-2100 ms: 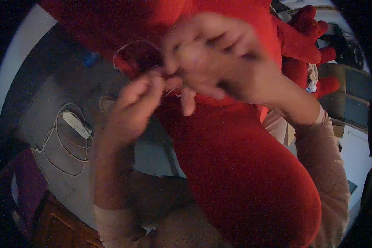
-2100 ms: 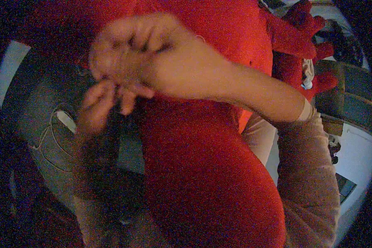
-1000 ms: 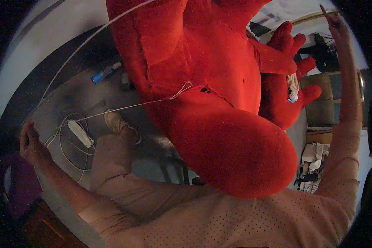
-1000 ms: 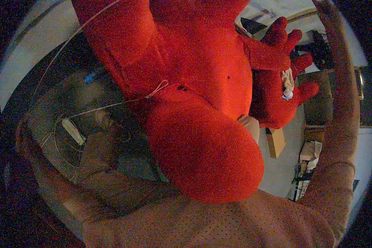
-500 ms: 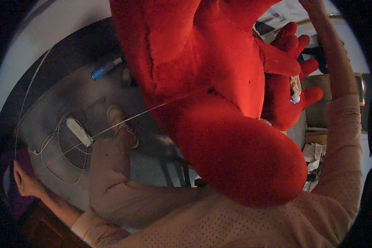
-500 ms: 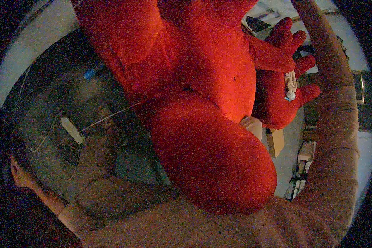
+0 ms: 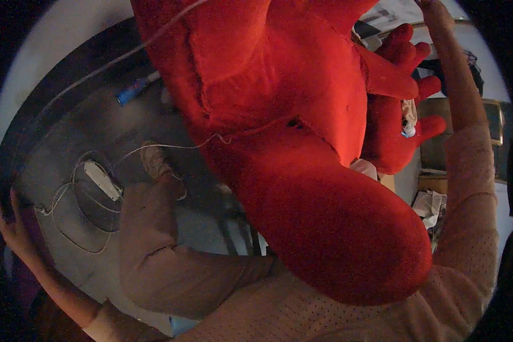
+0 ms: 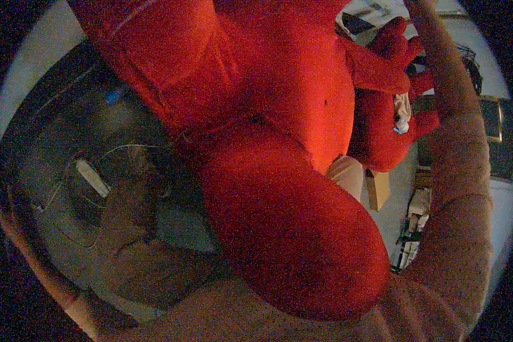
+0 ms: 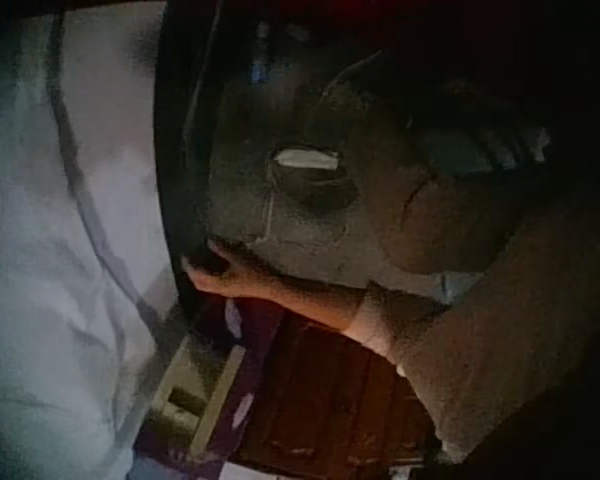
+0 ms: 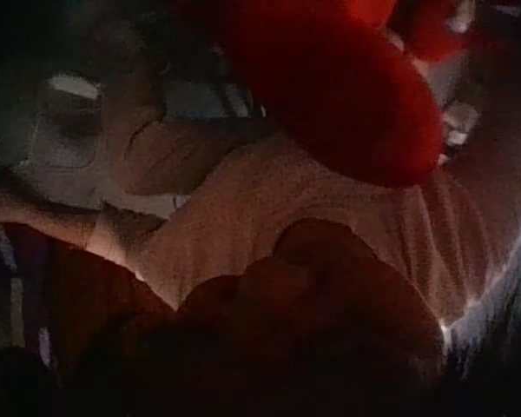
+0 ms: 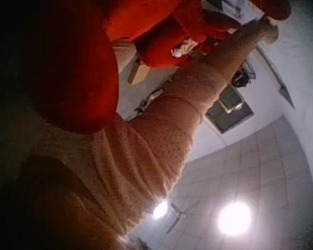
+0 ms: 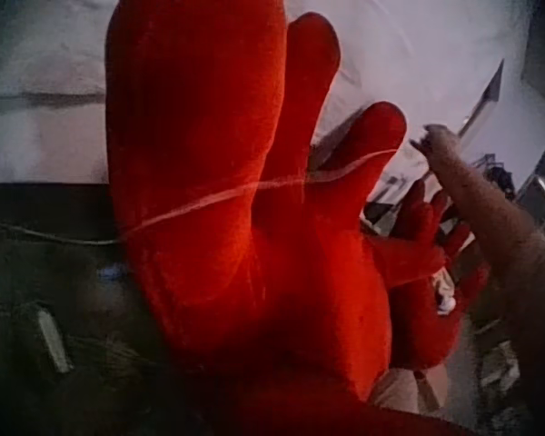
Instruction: The person sews a large red plush toy using a needle and white thread. They repeatedly insert the needle into the fabric, pull the thread through, and adjust the toy's position to continue stitching along seams.
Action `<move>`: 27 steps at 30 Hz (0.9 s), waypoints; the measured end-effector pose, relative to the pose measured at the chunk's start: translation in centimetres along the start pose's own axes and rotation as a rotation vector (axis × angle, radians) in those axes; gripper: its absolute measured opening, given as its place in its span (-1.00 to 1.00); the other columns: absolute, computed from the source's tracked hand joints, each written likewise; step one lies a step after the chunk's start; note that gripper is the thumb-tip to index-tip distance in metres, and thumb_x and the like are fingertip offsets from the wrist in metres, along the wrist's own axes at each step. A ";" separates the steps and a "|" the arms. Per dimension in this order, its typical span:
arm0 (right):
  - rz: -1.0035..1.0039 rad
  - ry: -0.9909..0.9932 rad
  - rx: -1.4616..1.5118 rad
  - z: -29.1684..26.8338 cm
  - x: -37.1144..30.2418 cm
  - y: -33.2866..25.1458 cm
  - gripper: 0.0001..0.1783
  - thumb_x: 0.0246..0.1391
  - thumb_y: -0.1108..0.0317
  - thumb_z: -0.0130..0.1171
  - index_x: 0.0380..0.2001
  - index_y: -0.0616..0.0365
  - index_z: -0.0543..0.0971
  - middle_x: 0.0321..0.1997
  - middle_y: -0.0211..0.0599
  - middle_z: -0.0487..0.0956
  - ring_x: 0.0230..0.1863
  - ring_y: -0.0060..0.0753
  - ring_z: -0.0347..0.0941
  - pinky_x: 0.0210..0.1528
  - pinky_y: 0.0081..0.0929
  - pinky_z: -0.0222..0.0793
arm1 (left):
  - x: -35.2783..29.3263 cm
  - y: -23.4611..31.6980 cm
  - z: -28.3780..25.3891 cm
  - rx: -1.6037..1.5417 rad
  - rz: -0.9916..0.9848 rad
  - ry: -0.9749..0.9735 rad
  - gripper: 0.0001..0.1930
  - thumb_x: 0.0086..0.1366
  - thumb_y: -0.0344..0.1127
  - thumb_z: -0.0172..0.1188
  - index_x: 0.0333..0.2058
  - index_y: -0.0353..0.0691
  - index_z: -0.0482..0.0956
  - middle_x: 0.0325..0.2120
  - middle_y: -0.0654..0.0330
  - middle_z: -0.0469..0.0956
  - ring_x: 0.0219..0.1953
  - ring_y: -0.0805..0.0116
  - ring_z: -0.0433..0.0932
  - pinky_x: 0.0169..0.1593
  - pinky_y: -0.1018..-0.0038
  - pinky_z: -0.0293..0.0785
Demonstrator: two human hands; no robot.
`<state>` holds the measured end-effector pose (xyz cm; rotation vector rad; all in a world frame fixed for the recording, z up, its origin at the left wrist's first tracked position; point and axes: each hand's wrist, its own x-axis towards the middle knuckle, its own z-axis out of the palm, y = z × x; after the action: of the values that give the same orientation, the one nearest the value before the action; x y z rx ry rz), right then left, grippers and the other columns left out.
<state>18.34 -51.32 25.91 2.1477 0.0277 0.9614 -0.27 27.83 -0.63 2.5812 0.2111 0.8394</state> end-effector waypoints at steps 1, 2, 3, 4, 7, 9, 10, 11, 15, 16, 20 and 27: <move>-0.092 0.024 0.061 0.2 -1.2 0.5 -0.41 0.01 -0.19 -0.01 -0.29 0.19 0.55 -0.46 -0.29 0.54 -0.46 -0.37 0.47 -0.44 -0.33 0.37 | -0.5 2.3 -0.7 -0.126 -0.102 -0.141 -0.60 0.31 -0.30 0.07 0.10 -0.24 0.41 0.06 0.13 0.44 0.09 0.37 0.39 0.13 0.47 0.30; -0.185 0.051 0.130 0.1 -2.6 0.5 -0.55 0.06 -0.01 0.03 -0.22 0.17 0.53 -0.37 -0.34 0.52 -0.42 -0.43 0.45 -0.37 -0.41 0.38 | -1.3 1.2 -0.3 -0.007 -0.009 -0.290 -0.65 0.27 -0.41 0.07 0.05 -0.22 0.46 0.06 0.16 0.43 0.07 0.40 0.39 0.11 0.49 0.31; -0.298 0.054 0.161 -1.0 -4.4 1.1 -0.67 0.10 0.17 0.07 -0.14 0.14 0.50 -0.28 -0.39 0.50 -0.38 -0.50 0.43 -0.31 -0.48 0.38 | -4.6 7.8 1.5 -0.556 -0.025 -0.497 -0.66 0.20 -0.47 0.11 -0.01 -0.20 0.48 -0.03 0.18 0.49 0.02 0.41 0.43 0.07 0.47 0.33; -0.360 0.035 0.330 -2.0 -5.8 -0.7 -0.70 0.08 0.23 0.07 -0.16 0.15 0.51 -0.28 -0.36 0.50 -0.36 -0.45 0.44 -0.31 -0.46 0.39 | -6.8 12.4 1.0 -0.586 0.135 -0.709 -0.65 0.17 -0.46 0.13 -0.03 -0.20 0.48 -0.09 0.14 0.51 -0.03 0.31 0.46 0.03 0.42 0.36; -0.489 -0.203 1.058 -9.0 -12.6 -14.2 -0.79 0.02 0.41 0.09 -0.24 0.18 0.51 -0.27 -0.28 0.52 -0.31 -0.30 0.46 -0.28 -0.40 0.40 | -11.8 22.4 5.7 -0.512 0.351 -0.912 -0.65 0.14 -0.45 0.12 -0.05 -0.24 0.46 -0.07 0.00 0.48 -0.05 -0.03 0.44 0.07 0.15 0.33; -0.638 -0.350 1.454 -14.0 -16.7 -24.0 -0.83 -0.02 0.53 0.10 -0.28 0.20 0.52 -0.26 -0.23 0.53 -0.27 -0.21 0.48 -0.26 -0.36 0.41 | -16.9 23.5 10.5 -0.652 0.336 -0.770 -0.63 0.13 -0.47 0.10 -0.03 -0.26 0.44 -0.01 0.01 0.43 0.00 -0.02 0.39 0.07 0.17 0.33; -0.673 -0.416 1.561 -15.9 -18.6 -27.7 -0.83 -0.04 0.58 0.10 -0.31 0.21 0.52 -0.25 -0.20 0.53 -0.25 -0.16 0.49 -0.25 -0.34 0.42 | -17.1 24.1 10.8 -0.613 0.402 -0.784 -0.62 0.13 -0.47 0.10 -0.03 -0.27 0.43 0.00 0.02 0.42 0.01 -0.02 0.38 0.08 0.18 0.32; -0.648 -0.503 1.628 -16.8 -20.4 -30.5 -0.82 0.02 0.39 0.12 -0.27 0.16 0.48 -0.23 -0.09 0.52 -0.17 0.01 0.47 -0.21 -0.17 0.45 | -17.3 24.5 11.0 -0.578 0.469 -0.797 -0.62 0.13 -0.47 0.10 -0.02 -0.27 0.42 0.01 0.03 0.41 0.03 -0.02 0.36 0.09 0.19 0.31; -0.583 -0.485 1.563 -14.8 -22.3 -35.1 -0.75 0.03 0.19 0.20 -0.43 0.12 0.45 -0.44 -0.21 0.49 -0.37 -0.07 0.47 -0.42 -0.23 0.40 | -16.6 24.0 10.8 -0.599 0.498 -0.969 -0.61 0.12 -0.48 0.09 -0.02 -0.27 0.42 0.03 0.07 0.39 0.07 0.04 0.33 0.14 0.24 0.27; -0.595 -0.512 1.478 -14.6 -22.3 -35.0 -0.72 0.03 0.12 0.19 -0.47 0.09 0.43 -0.47 -0.27 0.49 -0.42 -0.09 0.48 -0.46 -0.24 0.39 | -16.6 23.9 11.0 -0.616 0.457 -0.969 -0.63 0.13 -0.47 0.09 -0.04 -0.26 0.44 0.01 0.08 0.41 0.05 0.04 0.34 0.13 0.23 0.28; -0.576 -0.479 1.492 -14.7 -22.2 -35.4 -0.64 -0.07 0.03 0.26 -0.47 0.06 0.42 -0.52 -0.30 0.47 -0.47 -0.10 0.46 -0.50 -0.26 0.35 | -18.4 23.4 12.3 -0.785 0.185 -0.840 -0.77 0.20 -0.41 0.10 -0.15 -0.28 0.52 -0.14 0.11 0.51 -0.08 0.11 0.45 0.02 0.26 0.37; -0.538 -0.595 1.429 -16.0 -21.7 -34.8 -0.47 -0.26 -0.09 0.37 -0.43 0.06 0.41 -0.52 -0.31 0.47 -0.46 -0.11 0.47 -0.50 -0.29 0.33 | -18.4 23.1 12.9 -1.051 -1.187 -1.041 -0.66 0.26 -0.11 0.19 -0.27 -0.33 0.57 -0.46 0.20 0.56 -0.47 0.47 0.51 -0.33 0.54 0.40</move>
<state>1.96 -23.26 -3.84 3.2710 1.2408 -0.2325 -7.18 -2.32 -9.77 1.1974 0.6334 -0.6825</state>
